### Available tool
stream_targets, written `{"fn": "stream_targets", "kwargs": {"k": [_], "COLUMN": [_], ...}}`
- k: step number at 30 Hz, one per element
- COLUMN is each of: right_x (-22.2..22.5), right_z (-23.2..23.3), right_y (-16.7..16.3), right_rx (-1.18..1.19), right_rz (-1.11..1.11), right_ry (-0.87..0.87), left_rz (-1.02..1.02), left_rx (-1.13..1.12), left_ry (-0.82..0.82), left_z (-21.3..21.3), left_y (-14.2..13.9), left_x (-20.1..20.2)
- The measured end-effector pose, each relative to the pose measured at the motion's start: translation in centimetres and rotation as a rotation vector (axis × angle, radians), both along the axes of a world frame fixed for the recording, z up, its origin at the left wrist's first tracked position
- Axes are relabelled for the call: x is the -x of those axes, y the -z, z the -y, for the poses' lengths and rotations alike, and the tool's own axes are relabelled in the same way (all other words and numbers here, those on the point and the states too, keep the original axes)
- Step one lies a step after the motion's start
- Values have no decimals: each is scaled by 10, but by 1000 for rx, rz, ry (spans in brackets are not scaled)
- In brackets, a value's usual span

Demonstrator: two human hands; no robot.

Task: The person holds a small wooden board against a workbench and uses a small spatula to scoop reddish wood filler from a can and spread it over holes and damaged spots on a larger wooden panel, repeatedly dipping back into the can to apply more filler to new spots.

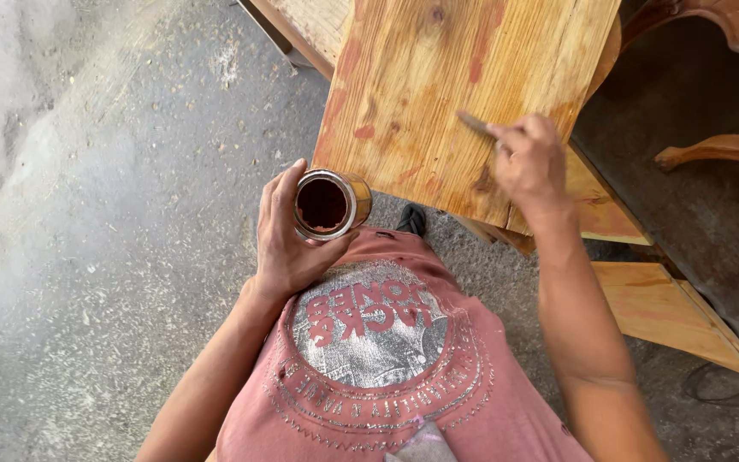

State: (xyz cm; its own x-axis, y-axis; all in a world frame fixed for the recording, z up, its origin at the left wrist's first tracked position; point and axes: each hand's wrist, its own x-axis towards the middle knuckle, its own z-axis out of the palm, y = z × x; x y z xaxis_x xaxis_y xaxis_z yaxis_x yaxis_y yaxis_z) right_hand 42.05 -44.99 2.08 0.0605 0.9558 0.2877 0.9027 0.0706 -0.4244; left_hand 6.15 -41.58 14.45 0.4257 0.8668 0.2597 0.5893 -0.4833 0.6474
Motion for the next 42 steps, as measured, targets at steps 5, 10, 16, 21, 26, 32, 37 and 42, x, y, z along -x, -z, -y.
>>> {"fn": "stream_targets", "kwargs": {"k": [5,10,16,21,26,32,37,42], "right_x": [46,30,48,55,55,65,60,40], "right_z": [66,44,28,36,28,27,2,-52], "right_y": [-14,-24,-27,-24,-13,1,1,-4], "right_rx": [62,171,165,175,170,140,215,154], "right_rz": [-88,-161,-126,-212,-157,-121,-232,-99], "right_ry": [-102,23,-51,1,-62,79,-50,105], "left_rz": [27,25,10,29,39,45,26,51], "left_rx": [10,41,13,11,-3,17,-5,68], "left_ry": [-7,-68,-57,-119,-108,-137,-115,-106], "left_z": [2,6,8,3,7,8,7,10], "left_y": [2,9,12,17,17,9,7,4], "left_x": [-1,11,21,26,29,34,31,27]}}
